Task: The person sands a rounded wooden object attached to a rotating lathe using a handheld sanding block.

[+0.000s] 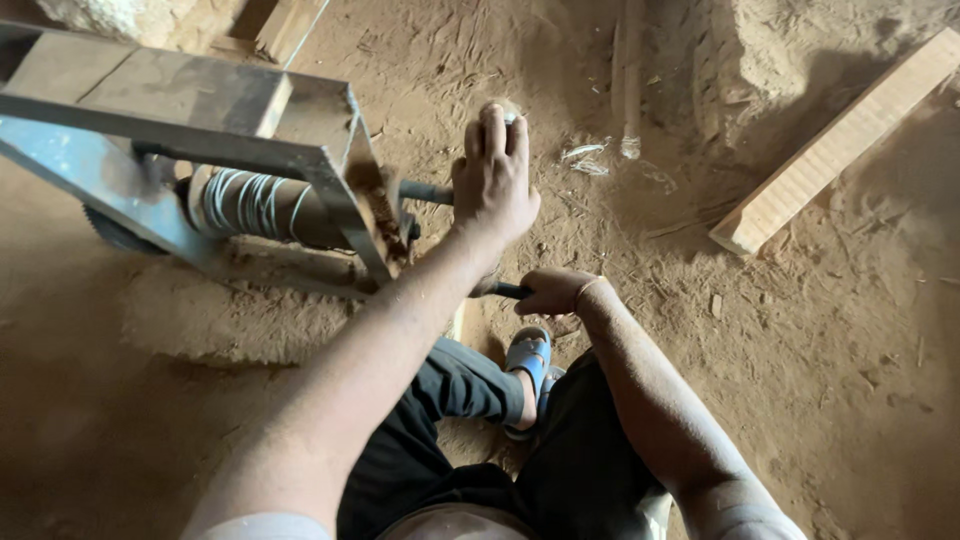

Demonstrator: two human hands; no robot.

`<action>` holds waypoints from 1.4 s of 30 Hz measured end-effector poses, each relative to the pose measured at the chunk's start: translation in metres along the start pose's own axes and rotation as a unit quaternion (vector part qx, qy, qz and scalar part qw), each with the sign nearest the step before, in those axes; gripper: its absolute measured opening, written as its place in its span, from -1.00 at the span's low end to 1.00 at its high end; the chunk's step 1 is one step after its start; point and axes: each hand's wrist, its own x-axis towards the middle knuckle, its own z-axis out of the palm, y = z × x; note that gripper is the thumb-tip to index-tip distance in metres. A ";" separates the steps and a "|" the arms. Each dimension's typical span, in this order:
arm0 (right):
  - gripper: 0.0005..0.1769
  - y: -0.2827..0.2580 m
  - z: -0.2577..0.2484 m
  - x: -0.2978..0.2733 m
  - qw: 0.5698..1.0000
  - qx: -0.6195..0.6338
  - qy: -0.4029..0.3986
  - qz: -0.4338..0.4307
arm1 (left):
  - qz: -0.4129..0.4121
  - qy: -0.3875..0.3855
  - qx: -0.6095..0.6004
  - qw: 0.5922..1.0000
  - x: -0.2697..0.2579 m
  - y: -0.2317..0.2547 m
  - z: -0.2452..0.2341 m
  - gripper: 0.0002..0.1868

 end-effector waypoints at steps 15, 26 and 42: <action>-0.59 -0.039 -0.003 -0.072 0.981 -0.072 0.171 -0.057 | -0.088 -0.129 0.007 0.988 0.038 0.009 -0.011 -0.10; -0.59 -0.057 -0.016 -0.109 0.962 -0.029 0.246 -0.115 | -0.113 -0.188 0.005 0.976 0.073 0.006 0.005 -0.42; -0.61 -0.066 -0.024 -0.129 0.935 0.052 0.322 -0.138 | -0.128 -0.244 -0.012 0.961 0.099 -0.002 0.020 -0.47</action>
